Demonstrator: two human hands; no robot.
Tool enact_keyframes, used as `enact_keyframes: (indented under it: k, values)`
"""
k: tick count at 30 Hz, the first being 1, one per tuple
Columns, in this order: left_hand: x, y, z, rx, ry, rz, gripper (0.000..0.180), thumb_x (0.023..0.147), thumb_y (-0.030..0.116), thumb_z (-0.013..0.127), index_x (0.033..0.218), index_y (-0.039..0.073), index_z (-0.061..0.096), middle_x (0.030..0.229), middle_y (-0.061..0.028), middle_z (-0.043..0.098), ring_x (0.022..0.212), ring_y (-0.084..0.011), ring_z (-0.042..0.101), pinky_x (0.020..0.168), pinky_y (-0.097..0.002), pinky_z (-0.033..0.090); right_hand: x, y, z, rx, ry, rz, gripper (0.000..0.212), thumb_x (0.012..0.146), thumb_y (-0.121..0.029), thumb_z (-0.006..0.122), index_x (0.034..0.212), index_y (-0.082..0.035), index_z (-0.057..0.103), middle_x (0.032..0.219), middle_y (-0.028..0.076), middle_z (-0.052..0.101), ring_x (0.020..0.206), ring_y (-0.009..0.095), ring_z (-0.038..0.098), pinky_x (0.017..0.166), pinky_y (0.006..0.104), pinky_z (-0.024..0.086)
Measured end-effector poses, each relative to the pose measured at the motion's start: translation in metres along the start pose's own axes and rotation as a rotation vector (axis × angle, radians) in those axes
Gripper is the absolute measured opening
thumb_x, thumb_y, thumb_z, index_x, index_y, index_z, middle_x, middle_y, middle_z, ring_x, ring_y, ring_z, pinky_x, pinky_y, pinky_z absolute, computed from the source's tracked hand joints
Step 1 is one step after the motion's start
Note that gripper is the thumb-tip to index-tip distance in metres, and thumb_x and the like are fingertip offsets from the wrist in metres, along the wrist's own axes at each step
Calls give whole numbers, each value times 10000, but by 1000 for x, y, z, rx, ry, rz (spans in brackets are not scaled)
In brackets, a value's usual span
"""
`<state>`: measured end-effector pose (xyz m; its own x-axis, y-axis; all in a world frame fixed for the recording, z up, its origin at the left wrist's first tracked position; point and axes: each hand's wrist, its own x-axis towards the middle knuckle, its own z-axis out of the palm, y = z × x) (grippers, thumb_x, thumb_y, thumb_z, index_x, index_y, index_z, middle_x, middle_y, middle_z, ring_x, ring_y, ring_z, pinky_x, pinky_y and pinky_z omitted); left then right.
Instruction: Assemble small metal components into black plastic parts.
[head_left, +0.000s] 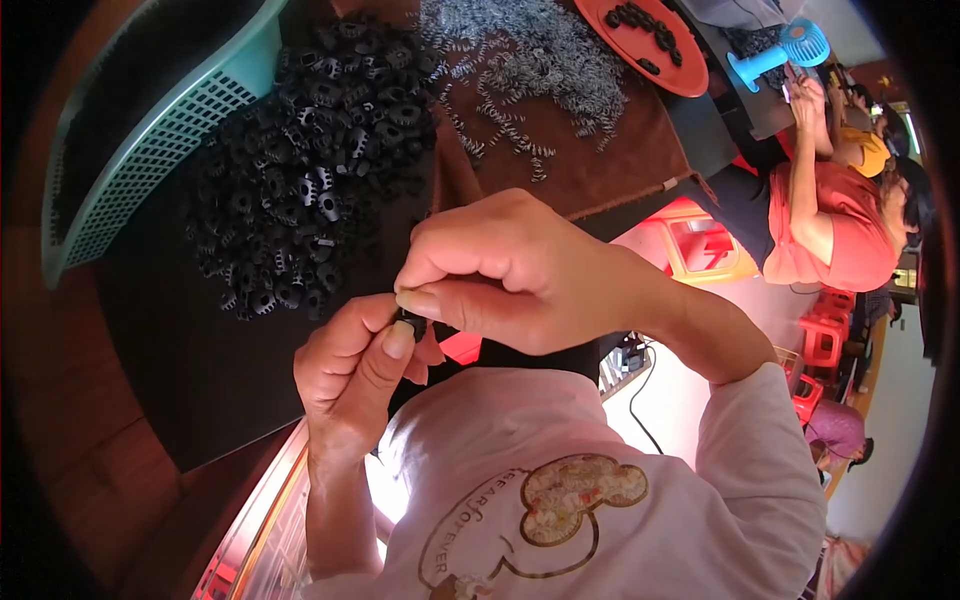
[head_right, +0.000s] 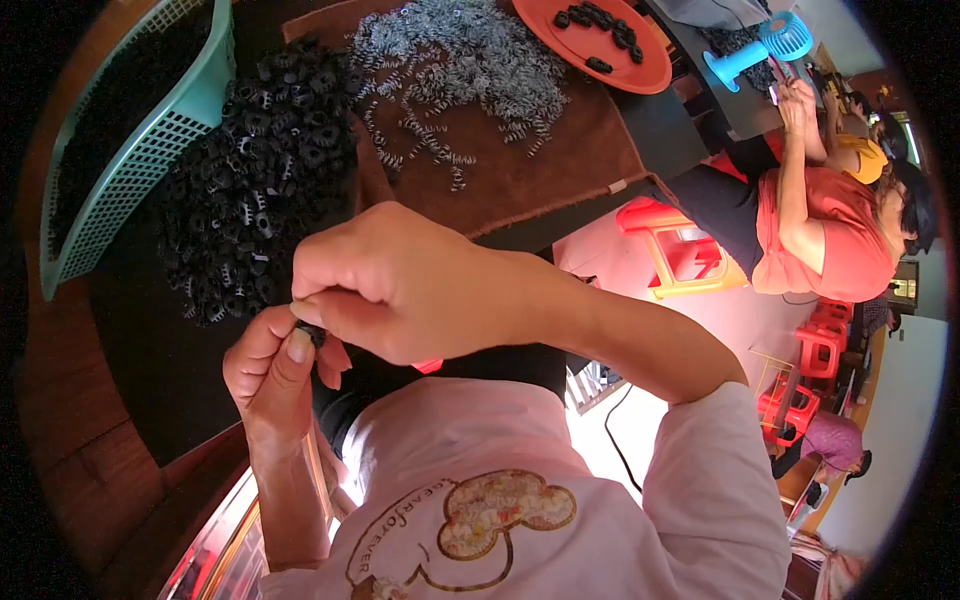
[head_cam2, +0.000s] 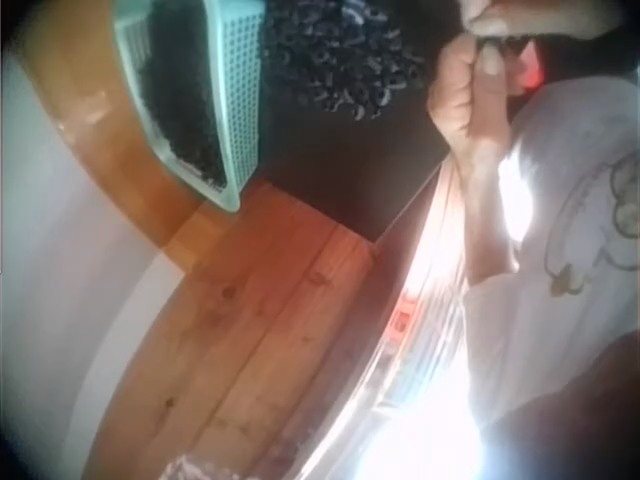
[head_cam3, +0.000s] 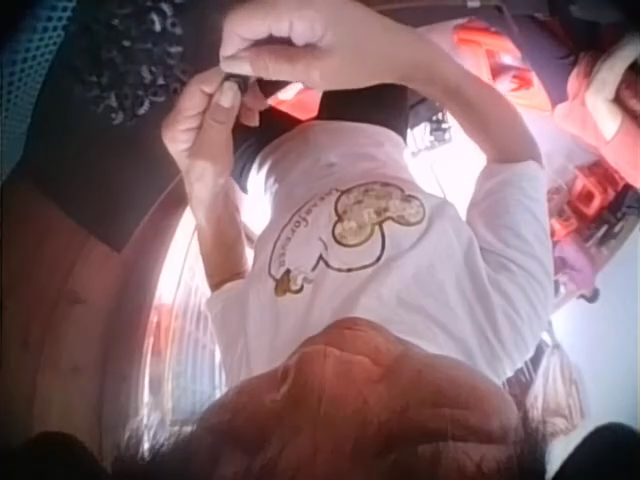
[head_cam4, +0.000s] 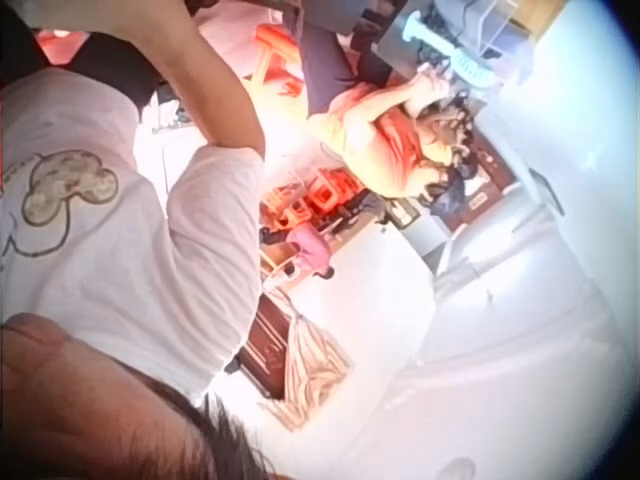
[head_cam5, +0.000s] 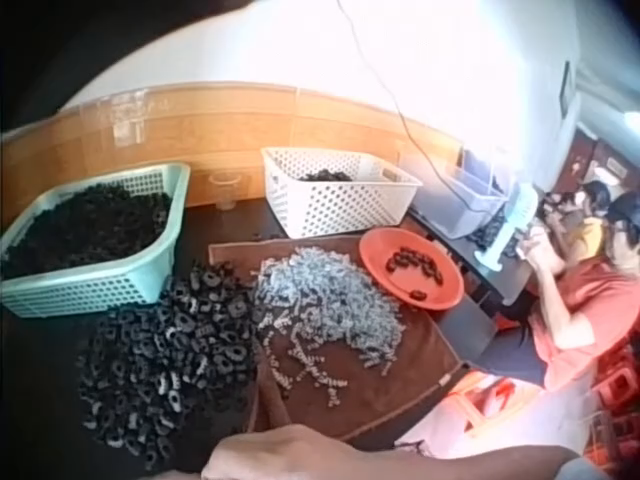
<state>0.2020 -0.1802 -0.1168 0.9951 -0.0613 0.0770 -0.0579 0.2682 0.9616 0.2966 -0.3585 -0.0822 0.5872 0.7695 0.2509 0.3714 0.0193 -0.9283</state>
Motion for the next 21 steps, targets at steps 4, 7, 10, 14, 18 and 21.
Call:
enact_keyframes:
  k: [4, 7, 10, 14, 18, 21]
  values:
    - [-2, 2, 2, 8, 71, -19, 191, 964, 123, 597, 1031, -48, 650, 737, -40, 650, 626, -68, 567, 564, -203, 473, 1, 1, 2, -475, 44, -262, 221, 830, -115, 722, 944, 7, 578, 726, 81, 535, 551, 219, 560, 449, 330, 418]
    - [-2, 5, 5, -28, 152, -14, 145, 939, 70, 617, 971, -60, 673, 684, -11, 619, 586, -50, 535, 528, -200, 430, -1, -6, 3, -586, 49, -290, 402, 737, -181, 812, 977, 25, 563, 743, 79, 517, 503, 196, 541, 380, 310, 378]
    - [0, 8, 2, 6, 112, -65, 194, 909, 67, 618, 1032, -75, 666, 714, -31, 616, 548, -54, 490, 499, -208, 395, -1, -2, 2, -666, 36, -321, 461, 699, -192, 834, 998, 25, 559, 737, 68, 510, 499, 188, 536, 383, 301, 379]
    - [2, 7, -6, -192, 89, -83, 181, 885, 26, 619, 1018, -86, 670, 692, -38, 620, 523, -55, 482, 479, -206, 370, 3, -7, 4, -761, 46, -381, 352, 722, -222, 762, 854, -14, 511, 706, 61, 494, 511, 190, 554, 382, 312, 401]
    - [4, 12, -3, -214, 90, -110, 131, 862, 9, 647, 946, -87, 676, 653, -45, 614, 484, -59, 457, 452, -205, 341, 4, -2, 3, -770, 46, -450, 352, 664, -177, 796, 857, -8, 555, 689, 37, 458, 476, 149, 507, 370, 281, 353]
    - [4, 12, -1, -181, 92, -104, 104, 867, 11, 662, 911, -82, 682, 645, -40, 605, 483, -62, 462, 449, -206, 357, 3, 1, 4, -793, 59, -484, 322, 659, -160, 781, 823, -12, 546, 668, 28, 442, 454, 142, 479, 364, 274, 346]
